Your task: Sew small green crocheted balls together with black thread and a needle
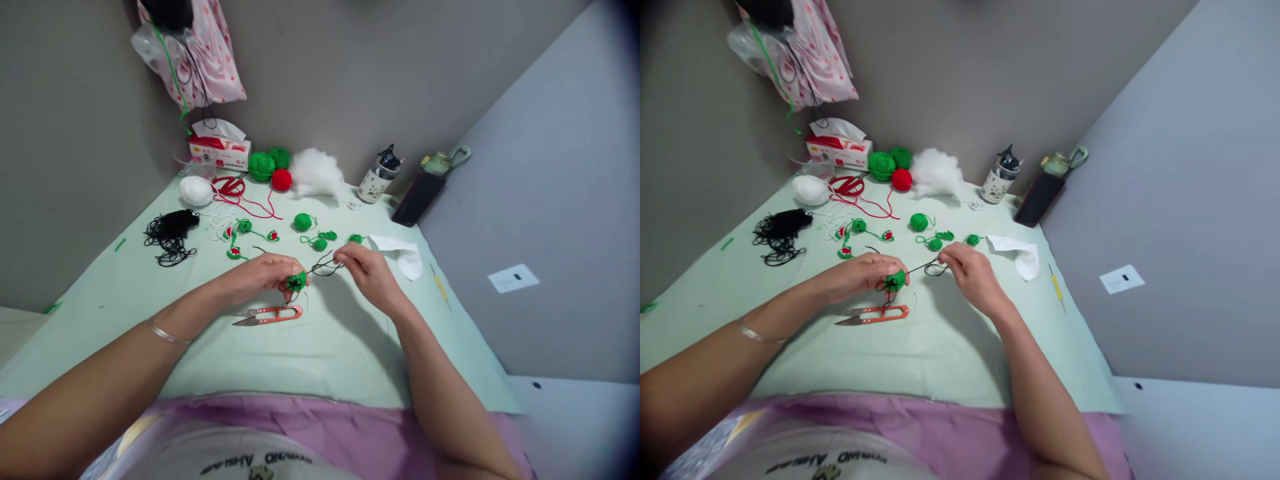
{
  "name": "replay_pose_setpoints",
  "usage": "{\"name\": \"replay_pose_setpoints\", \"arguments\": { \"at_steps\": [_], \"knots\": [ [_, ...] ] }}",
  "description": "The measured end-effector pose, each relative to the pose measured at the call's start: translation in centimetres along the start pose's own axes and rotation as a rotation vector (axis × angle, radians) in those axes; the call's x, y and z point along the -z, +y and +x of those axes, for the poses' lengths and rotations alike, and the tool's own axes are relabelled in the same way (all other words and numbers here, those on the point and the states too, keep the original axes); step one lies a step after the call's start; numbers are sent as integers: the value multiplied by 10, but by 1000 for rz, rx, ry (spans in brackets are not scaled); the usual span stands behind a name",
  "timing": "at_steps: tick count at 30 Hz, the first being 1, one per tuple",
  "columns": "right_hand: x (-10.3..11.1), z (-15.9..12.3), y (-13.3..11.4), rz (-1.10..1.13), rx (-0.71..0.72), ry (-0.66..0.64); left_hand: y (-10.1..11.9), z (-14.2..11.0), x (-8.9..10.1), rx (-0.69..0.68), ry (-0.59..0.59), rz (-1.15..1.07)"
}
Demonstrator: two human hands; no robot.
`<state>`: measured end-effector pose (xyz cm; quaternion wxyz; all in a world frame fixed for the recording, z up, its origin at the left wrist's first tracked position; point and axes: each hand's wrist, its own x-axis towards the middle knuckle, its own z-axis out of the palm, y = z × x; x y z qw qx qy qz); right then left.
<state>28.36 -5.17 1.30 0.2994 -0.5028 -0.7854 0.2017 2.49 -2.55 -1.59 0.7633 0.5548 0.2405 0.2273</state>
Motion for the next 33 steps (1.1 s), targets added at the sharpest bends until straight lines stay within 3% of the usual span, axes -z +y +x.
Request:
{"name": "replay_pose_setpoints", "arguments": {
  "at_steps": [3, 6, 10, 13, 17, 23, 26, 29, 33],
  "knots": [
    [23, -3, 27, -355, 12, 306, 5, -3, -2, -1, 14, 5],
    [57, -14, 54, -513, -110, 590, 10, -5, -2, 5, 38, 21],
    [88, -28, 69, -506, -178, 724, 9, -7, -3, 46, -21, 4],
    [87, -29, 61, -378, -184, 636, 6, -7, -1, 82, -57, 4],
    [64, -24, 38, -99, -226, 221, 3, -6, 2, 56, -14, -9],
    [12, -13, 2, 278, -185, 131, 3, -3, -2, 46, -16, -46],
    [-3, -12, -4, 273, -194, -78, 3, -2, -2, 56, -11, -30],
    [-6, -14, -4, 127, -113, -323, 0, -1, 3, 58, -7, 19],
    [-8, -15, -13, 3, -48, -178, -5, 2, 8, 34, 97, 24]
  ]
}}
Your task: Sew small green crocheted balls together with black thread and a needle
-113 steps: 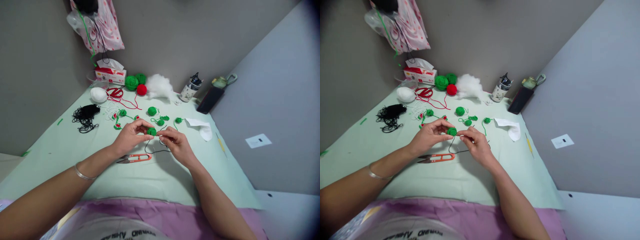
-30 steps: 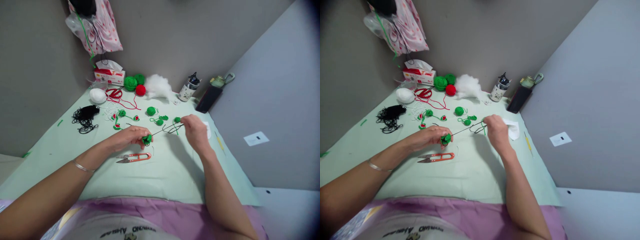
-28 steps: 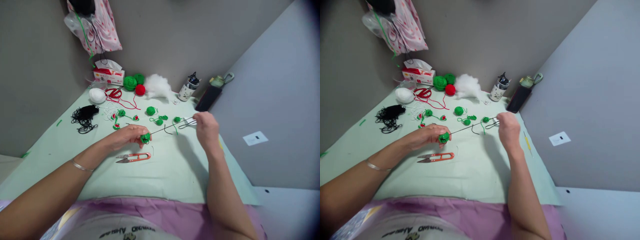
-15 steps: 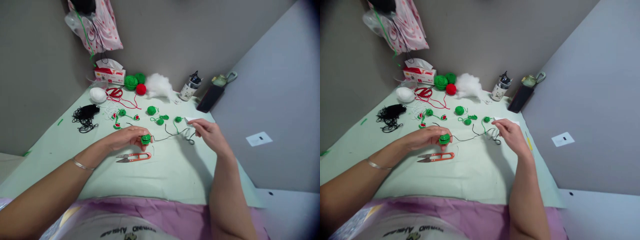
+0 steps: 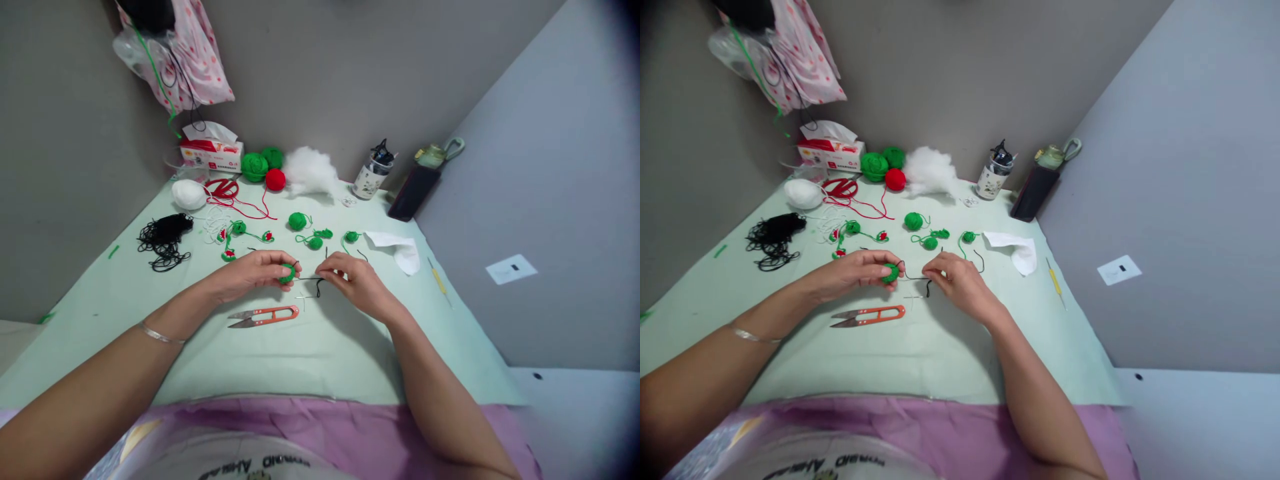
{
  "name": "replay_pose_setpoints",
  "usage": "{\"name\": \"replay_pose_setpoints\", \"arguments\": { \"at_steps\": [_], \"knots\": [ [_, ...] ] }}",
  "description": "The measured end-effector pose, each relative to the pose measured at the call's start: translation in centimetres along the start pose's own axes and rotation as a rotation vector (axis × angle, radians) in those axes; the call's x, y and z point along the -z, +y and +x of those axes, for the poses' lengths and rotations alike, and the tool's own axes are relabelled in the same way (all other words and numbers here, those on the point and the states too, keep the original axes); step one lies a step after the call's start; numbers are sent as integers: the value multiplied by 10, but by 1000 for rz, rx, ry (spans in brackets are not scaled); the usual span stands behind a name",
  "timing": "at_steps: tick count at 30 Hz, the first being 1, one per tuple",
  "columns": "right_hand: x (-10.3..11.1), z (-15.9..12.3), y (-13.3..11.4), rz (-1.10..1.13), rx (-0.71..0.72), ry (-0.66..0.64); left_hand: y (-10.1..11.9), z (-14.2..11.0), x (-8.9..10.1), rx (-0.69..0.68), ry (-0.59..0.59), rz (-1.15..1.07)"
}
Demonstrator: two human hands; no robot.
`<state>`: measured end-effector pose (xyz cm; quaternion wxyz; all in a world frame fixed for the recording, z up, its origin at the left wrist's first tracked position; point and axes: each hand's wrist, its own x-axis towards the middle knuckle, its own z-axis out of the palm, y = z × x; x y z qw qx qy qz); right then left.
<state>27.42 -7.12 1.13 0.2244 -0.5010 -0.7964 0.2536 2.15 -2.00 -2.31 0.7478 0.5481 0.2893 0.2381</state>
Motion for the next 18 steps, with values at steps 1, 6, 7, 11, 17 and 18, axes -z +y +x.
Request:
{"name": "replay_pose_setpoints", "arguments": {
  "at_steps": [1, 6, 7, 11, 17, 18],
  "knots": [
    [-4, 0, -5, 21, 28, -3, -1, 1, 0, -14, 37, -22],
    [-50, -2, -28, -59, 372, -192, -1, 2, 1, -69, 156, -80],
    [-60, -2, -30, -140, 418, -196, -1, 2, 1, -74, 162, -80],
    [-84, -1, -30, -373, 519, -185, -1, 3, 2, -75, 166, -100],
    [-56, -3, -32, -93, 281, -222, -2, 4, 2, -81, 197, -90],
    [-49, -3, -31, 26, 211, -218, -2, 3, 2, -89, 200, -84]
  ]
}}
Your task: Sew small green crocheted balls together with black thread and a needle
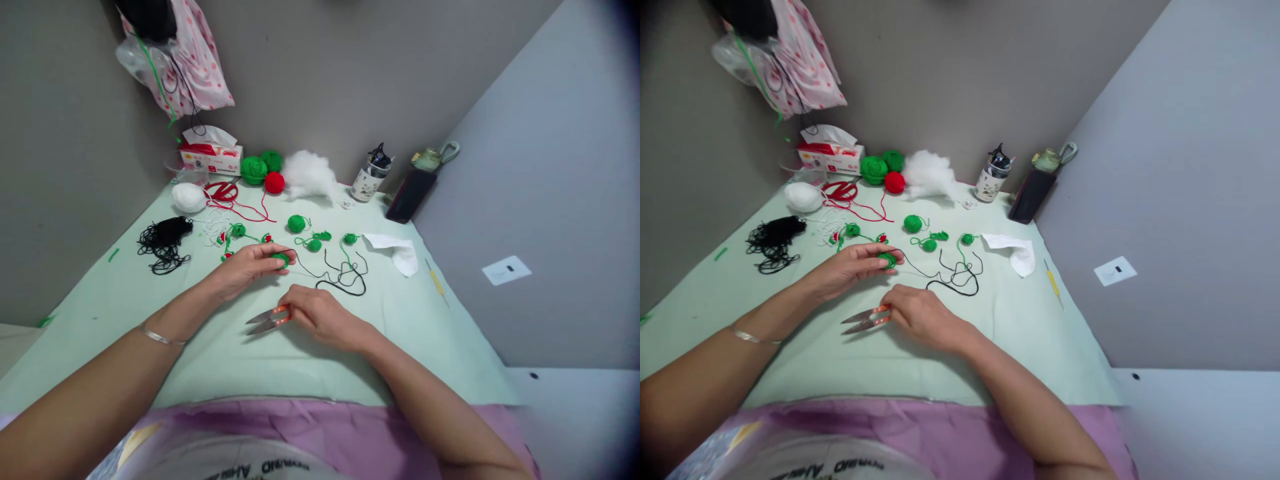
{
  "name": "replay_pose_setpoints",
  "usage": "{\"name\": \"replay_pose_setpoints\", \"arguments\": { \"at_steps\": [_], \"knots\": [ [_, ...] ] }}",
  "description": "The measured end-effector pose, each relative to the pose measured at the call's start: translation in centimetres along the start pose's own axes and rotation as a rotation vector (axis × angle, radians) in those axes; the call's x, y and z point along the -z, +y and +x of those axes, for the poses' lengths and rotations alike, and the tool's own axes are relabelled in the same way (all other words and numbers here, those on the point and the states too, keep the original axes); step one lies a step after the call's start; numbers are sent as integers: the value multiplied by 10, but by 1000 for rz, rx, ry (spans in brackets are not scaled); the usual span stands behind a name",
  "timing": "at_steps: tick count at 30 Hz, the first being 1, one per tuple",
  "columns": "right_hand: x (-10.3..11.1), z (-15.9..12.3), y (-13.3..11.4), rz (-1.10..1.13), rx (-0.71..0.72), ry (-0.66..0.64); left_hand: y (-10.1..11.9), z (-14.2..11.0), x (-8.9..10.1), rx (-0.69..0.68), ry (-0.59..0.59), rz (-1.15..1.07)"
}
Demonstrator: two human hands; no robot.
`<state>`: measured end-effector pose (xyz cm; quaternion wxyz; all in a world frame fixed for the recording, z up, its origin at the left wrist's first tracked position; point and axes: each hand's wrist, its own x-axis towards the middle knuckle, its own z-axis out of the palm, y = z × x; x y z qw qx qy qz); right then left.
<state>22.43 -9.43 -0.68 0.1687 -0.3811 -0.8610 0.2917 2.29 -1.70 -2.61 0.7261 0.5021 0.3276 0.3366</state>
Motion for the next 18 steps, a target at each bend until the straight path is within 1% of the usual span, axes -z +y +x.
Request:
{"name": "replay_pose_setpoints", "arguments": {
  "at_steps": [2, 4, 6, 8, 9, 12, 13, 14, 15, 16, 18],
  "knots": [
    [13, -2, 2, 222, -106, 56, 0, 0, 0, -12, 1, 3],
    [22, -3, 6, 344, -182, 107, 0, -1, 1, -22, -1, 12],
    [27, -2, 11, 382, -234, 140, 0, -1, 1, -32, -9, 41],
    [28, -1, 16, 403, -284, 203, -1, -1, 0, -45, -23, 70],
    [26, 0, 18, 416, -311, 262, -1, -1, -1, -49, -33, 80],
    [21, 3, 24, 437, -359, 491, -1, -3, -5, -40, -57, 98],
    [19, 4, 25, 438, -356, 543, 0, -4, -8, -34, -70, 102],
    [18, 5, 26, 445, -344, 567, 1, -5, -10, -27, -87, 107],
    [17, 6, 27, 465, -328, 565, 2, -6, -12, -19, -110, 112],
    [17, 7, 28, 499, -315, 537, 3, -8, -14, -11, -137, 119],
    [17, 7, 30, 589, -308, 422, 5, -9, -17, 0, -181, 134]
  ]
}}
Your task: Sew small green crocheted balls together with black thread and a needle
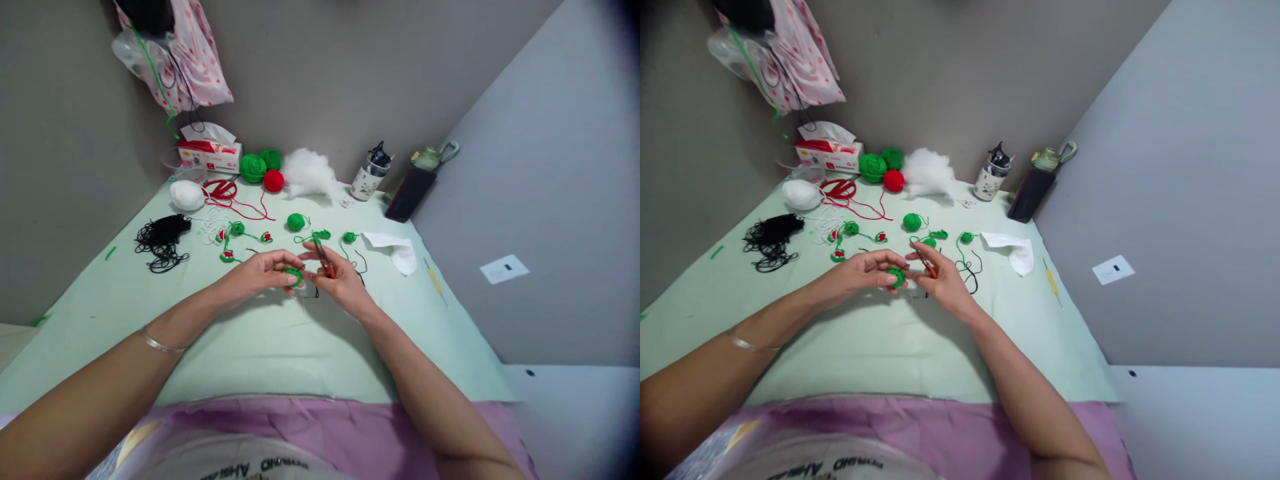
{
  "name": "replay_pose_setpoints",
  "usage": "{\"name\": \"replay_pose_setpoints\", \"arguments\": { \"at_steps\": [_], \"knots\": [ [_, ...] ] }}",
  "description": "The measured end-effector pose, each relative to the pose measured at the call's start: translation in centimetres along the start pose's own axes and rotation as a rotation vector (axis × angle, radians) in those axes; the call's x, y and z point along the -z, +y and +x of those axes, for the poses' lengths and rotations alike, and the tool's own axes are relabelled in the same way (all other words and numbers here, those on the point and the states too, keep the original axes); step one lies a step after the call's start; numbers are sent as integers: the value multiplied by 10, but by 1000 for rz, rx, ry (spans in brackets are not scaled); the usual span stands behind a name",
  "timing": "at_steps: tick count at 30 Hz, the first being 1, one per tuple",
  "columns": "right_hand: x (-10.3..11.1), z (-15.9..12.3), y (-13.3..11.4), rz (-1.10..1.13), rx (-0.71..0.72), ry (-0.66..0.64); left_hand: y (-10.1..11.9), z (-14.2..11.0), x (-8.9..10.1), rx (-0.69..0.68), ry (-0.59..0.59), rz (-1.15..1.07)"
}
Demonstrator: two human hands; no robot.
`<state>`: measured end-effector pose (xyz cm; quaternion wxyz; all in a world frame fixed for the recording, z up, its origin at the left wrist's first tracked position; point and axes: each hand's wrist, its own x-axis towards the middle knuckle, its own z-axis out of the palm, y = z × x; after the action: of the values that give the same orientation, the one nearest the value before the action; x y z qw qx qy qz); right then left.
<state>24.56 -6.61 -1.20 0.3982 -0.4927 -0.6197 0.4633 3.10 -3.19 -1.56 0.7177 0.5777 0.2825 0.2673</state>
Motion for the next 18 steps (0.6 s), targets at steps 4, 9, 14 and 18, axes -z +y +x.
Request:
{"name": "replay_pose_setpoints", "arguments": {
  "at_steps": [4, 9, 14, 18],
  "knots": [
    [8, 2, 2, 64, -144, -153, 1, 0, 1, -19, 32, -17],
    [16, 0, -4, 374, -243, -218, -1, 2, 0, -16, 48, -76],
    [16, 0, -4, 511, -267, -262, 0, 1, 1, -8, 10, -165],
    [17, 0, -2, 548, -278, -231, 1, -1, 6, -23, -110, -192]
  ]
}}
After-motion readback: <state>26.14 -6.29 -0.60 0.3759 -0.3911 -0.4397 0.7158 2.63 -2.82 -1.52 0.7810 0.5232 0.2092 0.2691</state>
